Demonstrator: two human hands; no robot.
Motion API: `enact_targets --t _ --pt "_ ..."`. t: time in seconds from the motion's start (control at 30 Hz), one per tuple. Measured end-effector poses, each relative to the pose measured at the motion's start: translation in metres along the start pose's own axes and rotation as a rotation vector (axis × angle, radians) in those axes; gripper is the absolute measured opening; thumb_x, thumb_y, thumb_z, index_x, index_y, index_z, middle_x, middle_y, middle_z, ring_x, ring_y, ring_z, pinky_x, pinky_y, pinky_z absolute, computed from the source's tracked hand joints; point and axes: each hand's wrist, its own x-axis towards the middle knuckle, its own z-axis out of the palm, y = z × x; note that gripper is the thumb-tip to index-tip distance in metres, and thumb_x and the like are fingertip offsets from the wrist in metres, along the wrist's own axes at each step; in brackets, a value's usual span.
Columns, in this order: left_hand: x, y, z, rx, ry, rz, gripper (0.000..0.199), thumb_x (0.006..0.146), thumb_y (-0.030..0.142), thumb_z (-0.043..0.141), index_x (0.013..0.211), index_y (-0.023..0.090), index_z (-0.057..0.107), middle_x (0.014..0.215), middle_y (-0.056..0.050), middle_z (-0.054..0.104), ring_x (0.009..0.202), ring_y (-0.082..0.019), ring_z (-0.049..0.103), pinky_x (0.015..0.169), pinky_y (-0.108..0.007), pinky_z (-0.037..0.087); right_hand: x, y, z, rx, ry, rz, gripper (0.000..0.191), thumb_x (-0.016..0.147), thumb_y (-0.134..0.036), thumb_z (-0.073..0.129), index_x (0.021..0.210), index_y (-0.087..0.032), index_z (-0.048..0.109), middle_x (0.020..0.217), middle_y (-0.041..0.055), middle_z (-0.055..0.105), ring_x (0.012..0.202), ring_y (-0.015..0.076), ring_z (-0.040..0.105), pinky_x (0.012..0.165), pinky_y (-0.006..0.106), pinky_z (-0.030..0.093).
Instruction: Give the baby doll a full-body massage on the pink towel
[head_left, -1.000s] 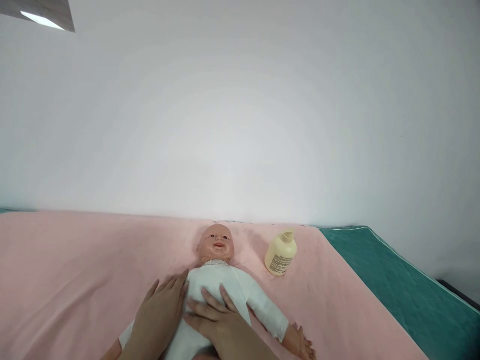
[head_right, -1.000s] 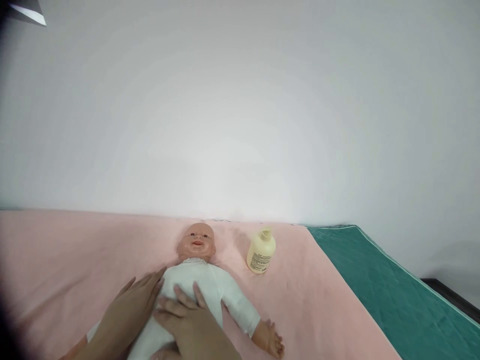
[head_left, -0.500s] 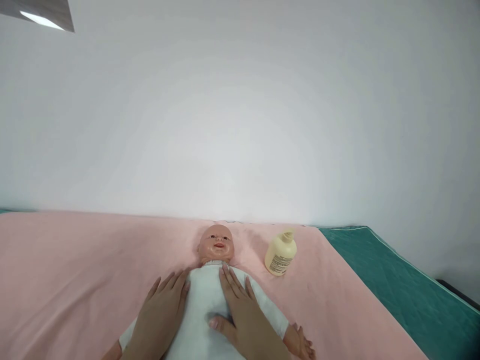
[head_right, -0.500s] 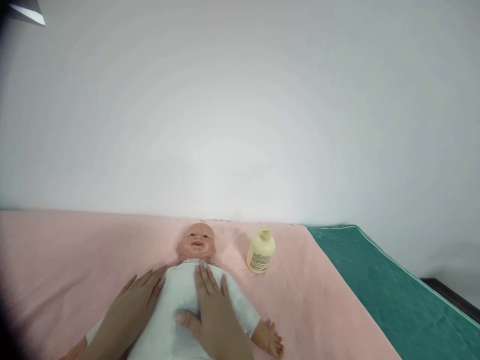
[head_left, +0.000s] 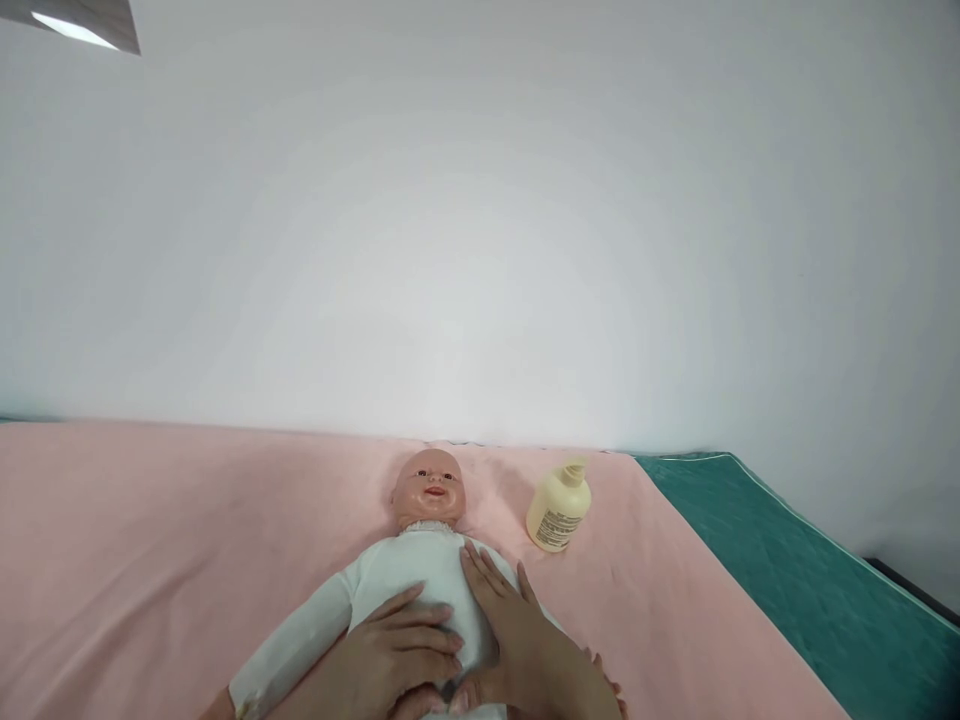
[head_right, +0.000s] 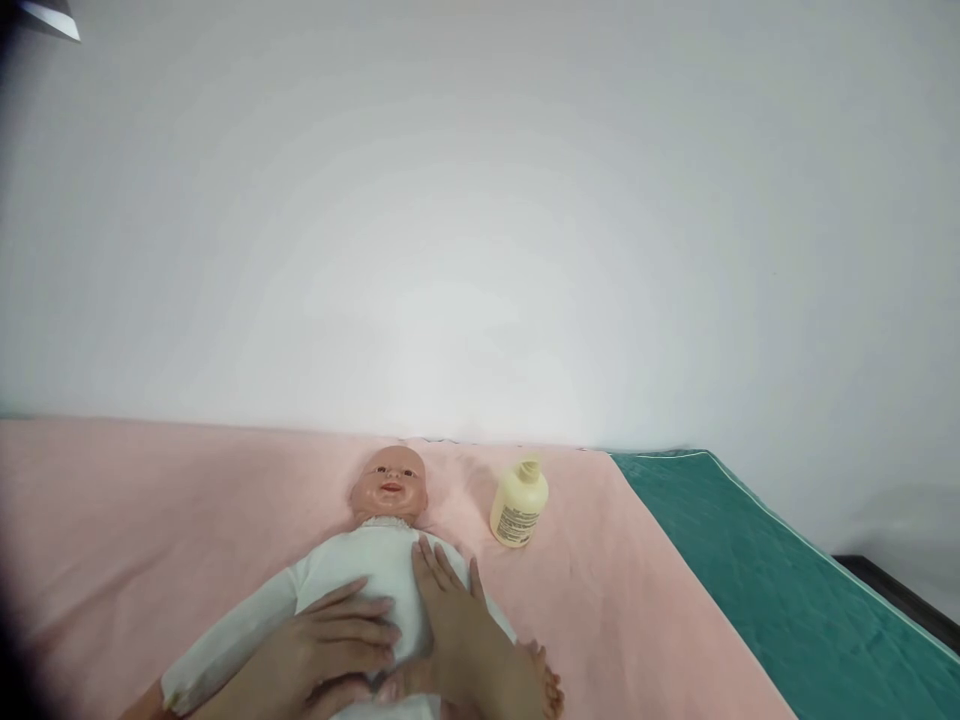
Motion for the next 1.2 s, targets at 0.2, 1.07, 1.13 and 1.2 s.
enact_targets --t 0.2,1.07,1.13,1.2 --pt "-0.003 -0.013 0.014 0.03 -0.002 -0.034 0.053 0.088 0.051 0.055 0.137 0.035 0.046 0.139 0.003 0.052 0.132 -0.02 0.043 0.114 -0.04 0.028 0.008 0.019 0.009 0.024 0.031 -0.1 0.123 0.063 -0.064 0.073 0.151 -0.017 0.0 0.157 0.0083 0.003 0.144 0.025 -0.002 0.115 0.044 -0.007" --pt "-0.025 -0.037 0.034 0.539 0.215 -0.748 0.052 0.084 0.011 0.033 0.13 0.019 0.058 0.136 -0.007 0.054 0.126 -0.03 0.05 0.108 -0.061 0.023 -0.006 -0.017 0.006 0.061 -0.15 -0.42 0.067 0.087 -0.056 0.057 0.144 -0.048 0.024 0.152 -0.0155 0.021 0.143 0.0257 0.011 0.118 0.044 0.0" --pt "-0.027 -0.041 0.036 0.56 0.191 -0.742 0.058 0.076 0.008 0.037 0.128 0.02 0.059 0.136 -0.007 0.054 0.125 -0.031 0.05 0.106 -0.062 0.026 -0.002 -0.021 0.013 0.032 -0.177 -0.48 0.049 0.095 -0.055 0.043 0.141 -0.053 0.027 0.149 -0.02 0.025 0.143 0.024 0.012 0.118 0.045 -0.003" --pt "-0.028 -0.043 0.037 0.567 0.193 -0.751 0.06 0.075 0.007 0.038 0.129 0.021 0.059 0.136 -0.007 0.055 0.124 -0.031 0.051 0.105 -0.061 0.029 0.002 -0.025 0.018 0.036 -0.157 -0.515 0.046 0.097 -0.055 0.035 0.142 -0.049 0.027 0.15 -0.0187 0.024 0.143 0.0231 0.011 0.118 0.045 -0.003"
